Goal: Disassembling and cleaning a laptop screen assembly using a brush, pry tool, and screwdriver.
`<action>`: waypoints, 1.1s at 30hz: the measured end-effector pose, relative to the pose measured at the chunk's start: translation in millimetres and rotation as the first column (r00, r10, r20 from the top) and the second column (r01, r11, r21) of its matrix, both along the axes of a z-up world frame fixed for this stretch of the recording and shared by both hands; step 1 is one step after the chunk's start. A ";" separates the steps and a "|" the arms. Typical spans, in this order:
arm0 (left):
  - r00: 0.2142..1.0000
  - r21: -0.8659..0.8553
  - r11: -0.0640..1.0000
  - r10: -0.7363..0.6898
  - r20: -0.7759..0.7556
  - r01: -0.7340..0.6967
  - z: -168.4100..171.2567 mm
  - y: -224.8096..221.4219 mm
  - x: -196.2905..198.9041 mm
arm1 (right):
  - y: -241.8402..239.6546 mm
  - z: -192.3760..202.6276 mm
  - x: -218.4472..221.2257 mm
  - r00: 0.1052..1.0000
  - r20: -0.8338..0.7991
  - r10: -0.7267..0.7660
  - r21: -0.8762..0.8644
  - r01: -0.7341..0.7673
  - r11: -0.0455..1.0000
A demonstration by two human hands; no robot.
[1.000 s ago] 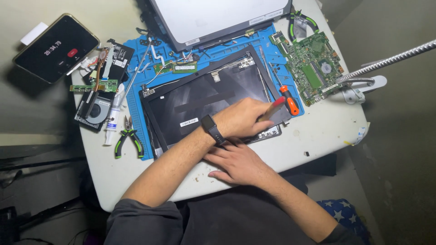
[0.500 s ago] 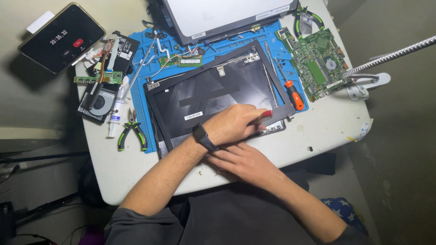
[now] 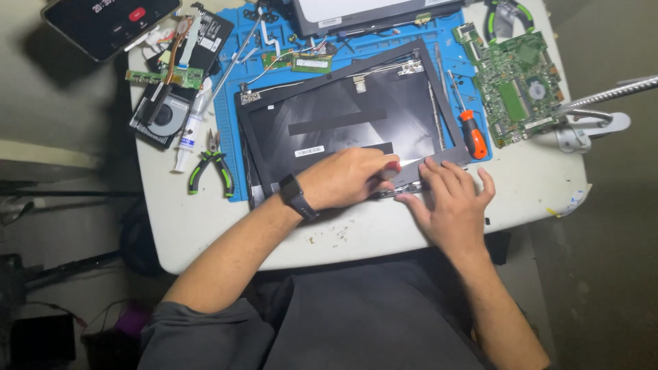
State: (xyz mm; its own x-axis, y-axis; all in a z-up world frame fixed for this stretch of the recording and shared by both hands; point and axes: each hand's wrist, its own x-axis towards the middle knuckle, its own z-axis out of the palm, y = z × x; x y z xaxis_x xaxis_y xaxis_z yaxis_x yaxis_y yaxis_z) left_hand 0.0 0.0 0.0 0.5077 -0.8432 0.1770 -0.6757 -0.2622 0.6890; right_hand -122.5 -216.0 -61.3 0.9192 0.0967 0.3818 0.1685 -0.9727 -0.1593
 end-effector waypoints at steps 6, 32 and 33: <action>0.996 0.120 0.992 0.051 -0.076 -0.041 17.4 64.9 3.0 | 5.9 1.6 -3.8 0.999 -0.018 -0.033 -0.038 0.033 0.999; 0.938 0.217 0.973 0.146 -0.315 -0.079 30.0 131.9 -35.0 | 6.1 -2.8 -6.1 0.988 0.146 -0.045 -0.260 0.082 0.962; 0.924 0.192 0.980 0.114 -0.365 -0.045 31.6 131.8 -35.6 | 6.8 -2.3 -6.0 0.987 0.155 -0.045 -0.260 0.085 0.962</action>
